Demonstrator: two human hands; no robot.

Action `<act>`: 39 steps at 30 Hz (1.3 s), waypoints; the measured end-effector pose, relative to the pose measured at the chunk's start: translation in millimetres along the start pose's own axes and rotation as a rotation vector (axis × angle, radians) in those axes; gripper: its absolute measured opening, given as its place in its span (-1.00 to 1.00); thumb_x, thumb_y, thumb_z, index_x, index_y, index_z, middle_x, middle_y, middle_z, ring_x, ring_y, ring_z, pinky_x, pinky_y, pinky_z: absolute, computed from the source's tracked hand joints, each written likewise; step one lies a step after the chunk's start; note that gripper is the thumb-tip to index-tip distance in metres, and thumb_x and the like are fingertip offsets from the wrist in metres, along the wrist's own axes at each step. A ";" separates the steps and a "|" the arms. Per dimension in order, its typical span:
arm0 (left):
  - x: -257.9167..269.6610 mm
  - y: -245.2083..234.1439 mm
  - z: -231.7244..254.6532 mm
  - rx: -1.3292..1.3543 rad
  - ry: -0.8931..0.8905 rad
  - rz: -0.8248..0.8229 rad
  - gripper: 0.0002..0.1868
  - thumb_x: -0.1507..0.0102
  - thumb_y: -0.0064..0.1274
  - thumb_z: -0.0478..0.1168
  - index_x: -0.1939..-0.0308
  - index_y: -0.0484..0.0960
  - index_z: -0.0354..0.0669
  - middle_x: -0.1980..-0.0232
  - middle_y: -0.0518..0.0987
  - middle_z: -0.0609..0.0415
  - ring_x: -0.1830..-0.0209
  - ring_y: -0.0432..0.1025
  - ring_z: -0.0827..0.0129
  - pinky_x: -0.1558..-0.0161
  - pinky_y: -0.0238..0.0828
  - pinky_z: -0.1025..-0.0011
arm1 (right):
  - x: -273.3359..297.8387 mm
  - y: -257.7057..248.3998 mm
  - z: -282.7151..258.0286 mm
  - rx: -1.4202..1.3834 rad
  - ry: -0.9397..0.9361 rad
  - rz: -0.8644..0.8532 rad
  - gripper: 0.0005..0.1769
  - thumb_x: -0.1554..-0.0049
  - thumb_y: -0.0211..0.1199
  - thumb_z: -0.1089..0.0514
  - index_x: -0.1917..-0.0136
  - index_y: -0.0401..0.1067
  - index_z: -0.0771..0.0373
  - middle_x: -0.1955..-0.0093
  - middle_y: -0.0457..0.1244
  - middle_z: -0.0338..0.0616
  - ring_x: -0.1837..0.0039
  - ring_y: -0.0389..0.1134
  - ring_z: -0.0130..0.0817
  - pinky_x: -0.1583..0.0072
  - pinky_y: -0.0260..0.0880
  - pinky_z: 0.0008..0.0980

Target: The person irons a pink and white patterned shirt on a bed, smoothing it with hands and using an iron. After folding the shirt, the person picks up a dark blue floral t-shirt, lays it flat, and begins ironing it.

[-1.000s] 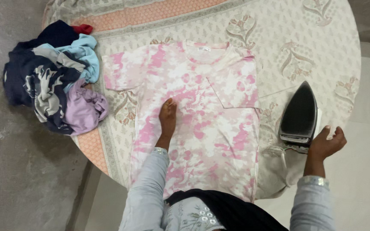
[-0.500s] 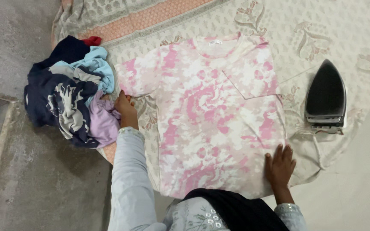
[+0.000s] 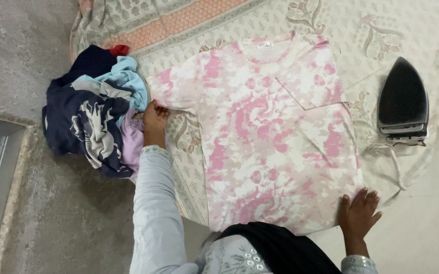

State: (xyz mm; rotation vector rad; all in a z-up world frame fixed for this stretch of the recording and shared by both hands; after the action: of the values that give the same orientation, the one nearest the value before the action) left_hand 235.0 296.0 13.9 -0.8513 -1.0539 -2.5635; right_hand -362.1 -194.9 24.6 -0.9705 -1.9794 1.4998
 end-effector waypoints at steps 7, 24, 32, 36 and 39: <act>1.9 -0.9 -6.7 0.297 -0.013 -0.103 -0.77 -0.14 0.16 -0.15 0.17 0.57 -0.10 0.06 0.60 0.05 0.00 0.48 0.13 -0.07 0.44 0.00 | -4.7 -1.9 -47.2 -0.157 -0.116 0.106 -0.12 -0.34 -0.07 -0.27 -0.68 -0.03 0.38 -0.71 -0.17 0.32 -0.73 -0.24 0.18 -0.55 -0.31 0.40; -21.1 4.0 -3.7 0.158 -0.221 -0.066 -0.64 -0.18 0.29 -0.32 -0.04 0.60 -0.20 -0.02 0.67 -0.02 -0.01 0.55 0.11 -0.08 0.55 0.03 | -2.3 9.3 -176.5 -0.383 -0.446 0.025 -0.26 -0.31 0.07 -0.11 -0.57 0.12 0.41 -0.62 0.01 0.27 -0.67 -0.05 0.14 -0.58 -0.11 0.05; -40.5 12.0 -3.0 0.213 -0.232 -0.129 -0.60 -0.26 0.24 -0.38 -0.18 0.57 -0.26 -0.13 0.64 -0.05 -0.12 0.54 0.13 -0.23 0.52 0.11 | -2.7 15.1 -178.4 -0.397 -0.434 -0.074 -0.25 -0.31 0.05 -0.14 -0.57 0.12 0.42 -0.62 0.02 0.26 -0.65 -0.03 0.12 -0.56 -0.06 0.01; -35.4 30.4 -0.9 0.267 -0.084 -0.277 -0.57 -0.30 0.17 -0.40 -0.26 0.51 -0.29 -0.18 0.60 -0.08 -0.13 0.53 0.11 -0.26 0.51 0.09 | -5.5 13.7 -180.0 -0.428 -0.410 -0.098 -0.24 -0.30 0.06 -0.15 -0.56 0.13 0.41 -0.61 0.03 0.25 -0.63 0.00 0.11 -0.55 -0.02 0.00; -4.7 67.3 -9.6 -0.023 0.278 -0.453 -0.41 -0.28 0.16 -0.42 -0.39 0.41 -0.13 -0.23 0.56 -0.05 -0.16 0.47 0.16 -0.24 0.44 0.11 | -6.0 14.1 -182.2 -0.433 -0.403 -0.106 -0.23 -0.29 0.06 -0.15 -0.57 0.12 0.40 -0.60 0.04 0.23 -0.63 0.01 0.10 -0.55 -0.01 -0.01</act>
State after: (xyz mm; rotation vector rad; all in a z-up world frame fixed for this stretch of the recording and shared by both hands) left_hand 263.2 241.4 43.6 -0.2608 -1.2426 -2.9471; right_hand -222.3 -84.0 64.5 -0.7435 -2.6772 1.3094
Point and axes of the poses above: each hand's wrist, its own x-axis away from the middle knuckle, its own y-axis out of the palm, z = x × y, the point moved 1 cm from there along -x, towards the middle knuckle
